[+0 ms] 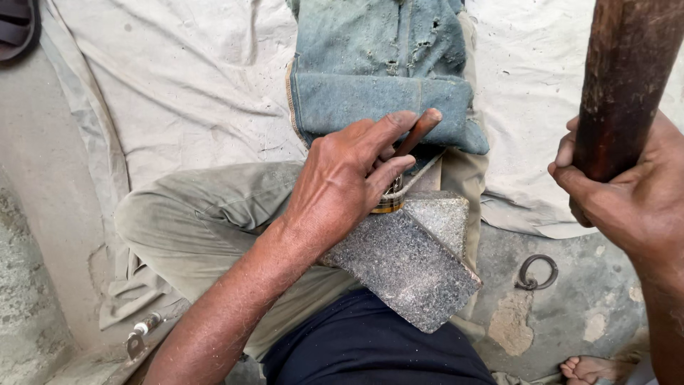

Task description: The person sits cross-legged on the floor and repeatedly strikes a small brass bell with a wooden mallet, holding the bell against a stone block. They rotate and reposition the bell between strikes to work its surface, and briefly set the bell down before resuming hammering.

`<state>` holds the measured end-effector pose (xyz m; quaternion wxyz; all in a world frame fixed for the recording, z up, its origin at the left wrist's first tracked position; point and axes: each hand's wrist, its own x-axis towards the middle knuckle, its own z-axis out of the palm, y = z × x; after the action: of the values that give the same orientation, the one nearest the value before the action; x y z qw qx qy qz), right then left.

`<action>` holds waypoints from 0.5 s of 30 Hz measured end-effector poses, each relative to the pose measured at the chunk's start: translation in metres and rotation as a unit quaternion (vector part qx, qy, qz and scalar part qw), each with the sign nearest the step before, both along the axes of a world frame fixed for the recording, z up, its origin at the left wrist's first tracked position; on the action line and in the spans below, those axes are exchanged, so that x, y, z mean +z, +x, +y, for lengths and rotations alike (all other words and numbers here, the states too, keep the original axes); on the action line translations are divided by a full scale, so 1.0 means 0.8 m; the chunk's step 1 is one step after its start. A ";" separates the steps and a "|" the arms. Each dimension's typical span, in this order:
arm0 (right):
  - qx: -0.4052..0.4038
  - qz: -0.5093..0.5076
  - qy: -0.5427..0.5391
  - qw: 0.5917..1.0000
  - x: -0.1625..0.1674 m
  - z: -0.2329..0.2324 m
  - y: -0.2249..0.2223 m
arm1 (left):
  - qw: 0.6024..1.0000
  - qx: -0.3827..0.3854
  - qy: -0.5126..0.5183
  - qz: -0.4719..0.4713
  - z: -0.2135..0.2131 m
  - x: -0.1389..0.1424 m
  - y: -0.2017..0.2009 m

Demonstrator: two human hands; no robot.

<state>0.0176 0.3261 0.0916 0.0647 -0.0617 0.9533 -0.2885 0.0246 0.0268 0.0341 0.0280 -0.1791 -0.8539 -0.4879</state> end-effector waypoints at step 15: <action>0.012 -0.021 -0.016 1.000 -0.011 0.008 -0.005 | 0.999 0.000 0.032 0.023 -0.002 -0.005 -0.002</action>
<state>0.0137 0.3325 0.0828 0.0876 -0.0683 0.9462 -0.3039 0.0231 0.0256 0.0303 0.0533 -0.1889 -0.8371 -0.5106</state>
